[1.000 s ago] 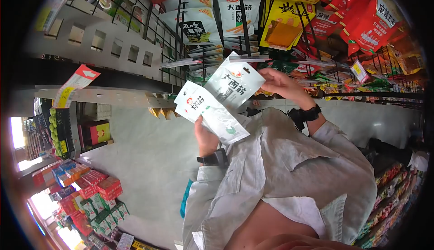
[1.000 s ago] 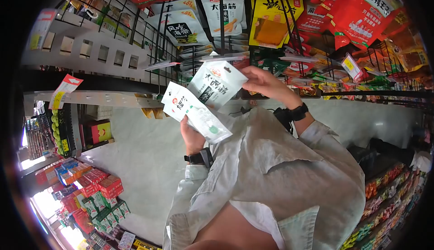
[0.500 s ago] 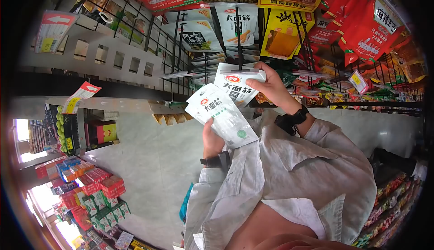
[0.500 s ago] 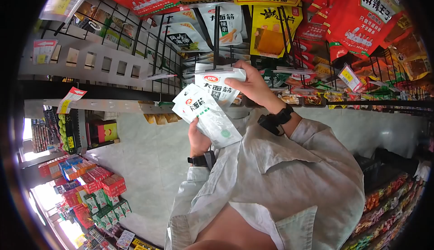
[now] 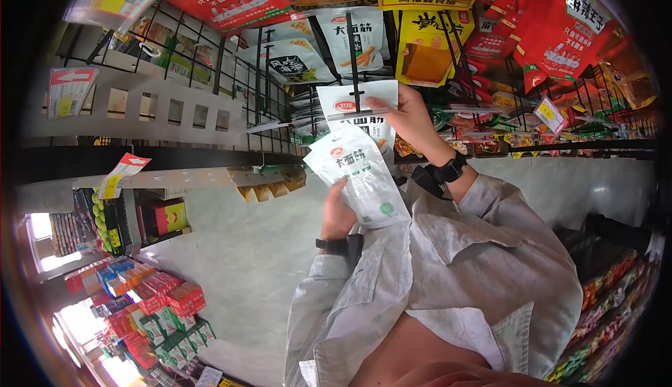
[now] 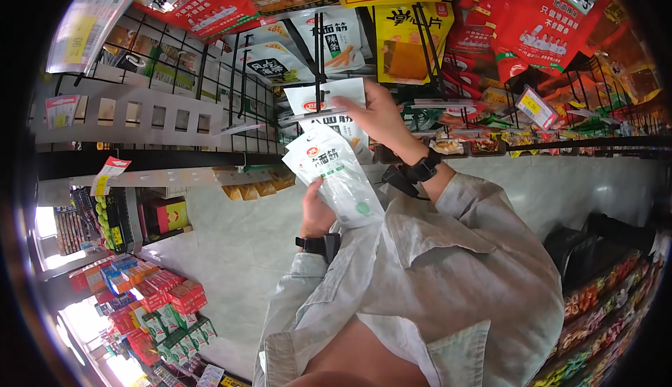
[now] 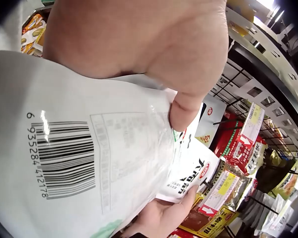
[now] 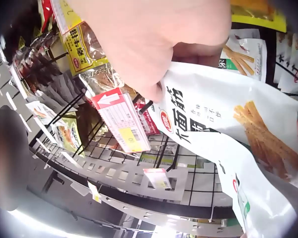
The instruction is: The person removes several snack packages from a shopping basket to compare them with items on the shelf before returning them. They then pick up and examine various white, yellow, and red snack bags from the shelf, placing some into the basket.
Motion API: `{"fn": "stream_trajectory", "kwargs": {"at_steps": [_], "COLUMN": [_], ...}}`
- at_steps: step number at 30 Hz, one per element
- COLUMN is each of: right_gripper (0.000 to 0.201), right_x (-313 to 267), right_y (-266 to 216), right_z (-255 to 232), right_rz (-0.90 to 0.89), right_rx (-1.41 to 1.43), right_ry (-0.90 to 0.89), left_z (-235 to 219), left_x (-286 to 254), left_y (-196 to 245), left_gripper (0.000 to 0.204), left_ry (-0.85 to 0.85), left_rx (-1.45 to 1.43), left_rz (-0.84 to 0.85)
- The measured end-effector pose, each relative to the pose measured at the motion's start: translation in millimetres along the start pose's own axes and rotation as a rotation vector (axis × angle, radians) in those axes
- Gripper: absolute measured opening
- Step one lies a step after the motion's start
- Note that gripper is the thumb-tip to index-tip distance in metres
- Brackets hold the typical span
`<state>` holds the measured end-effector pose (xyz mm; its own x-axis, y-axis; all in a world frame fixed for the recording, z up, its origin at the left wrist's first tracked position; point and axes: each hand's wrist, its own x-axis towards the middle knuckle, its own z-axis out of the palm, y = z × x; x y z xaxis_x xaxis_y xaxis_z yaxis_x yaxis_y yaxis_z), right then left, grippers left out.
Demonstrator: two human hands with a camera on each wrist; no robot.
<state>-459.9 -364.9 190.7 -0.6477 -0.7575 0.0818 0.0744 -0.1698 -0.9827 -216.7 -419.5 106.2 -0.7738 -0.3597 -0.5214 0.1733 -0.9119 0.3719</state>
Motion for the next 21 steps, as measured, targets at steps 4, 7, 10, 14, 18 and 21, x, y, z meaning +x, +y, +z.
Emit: {"fn": "stream_trajectory", "kwargs": {"at_steps": [4, 7, 10, 14, 18, 21], "right_gripper": [0.028, 0.027, 0.03, 0.043, 0.04, 0.03], "right_x": [20, 58, 113, 129, 55, -14], "right_y": [11, 15, 34, 36, 46, 30], "right_z": [0, -5, -12, -11, 2, 0], "right_rz": [-0.061, -0.16, -0.262, -0.413, -0.454, 0.247], "right_rx": [-0.017, -0.147, -0.244, -0.402, -0.399, -0.174], "right_ry": [0.095, 0.164, 0.304, 0.501, 0.472, -0.289], "left_z": [5, 2, 5, 10, -3, -8], "left_x": [-1, 1, -7, -21, -26, -25], "left_y": [1, 0, -1, 4, 5, 8], "left_gripper": [0.053, 0.053, 0.052, 0.05, 0.049, 0.047], "left_ry": [-0.012, -0.016, -0.021, -0.029, -0.004, 0.026], "left_rx": [0.014, 0.042, 0.073, 0.049, 0.084, 0.106], "left_rz": [-0.029, -0.014, 0.008, 0.013, 0.057, 0.066]}}
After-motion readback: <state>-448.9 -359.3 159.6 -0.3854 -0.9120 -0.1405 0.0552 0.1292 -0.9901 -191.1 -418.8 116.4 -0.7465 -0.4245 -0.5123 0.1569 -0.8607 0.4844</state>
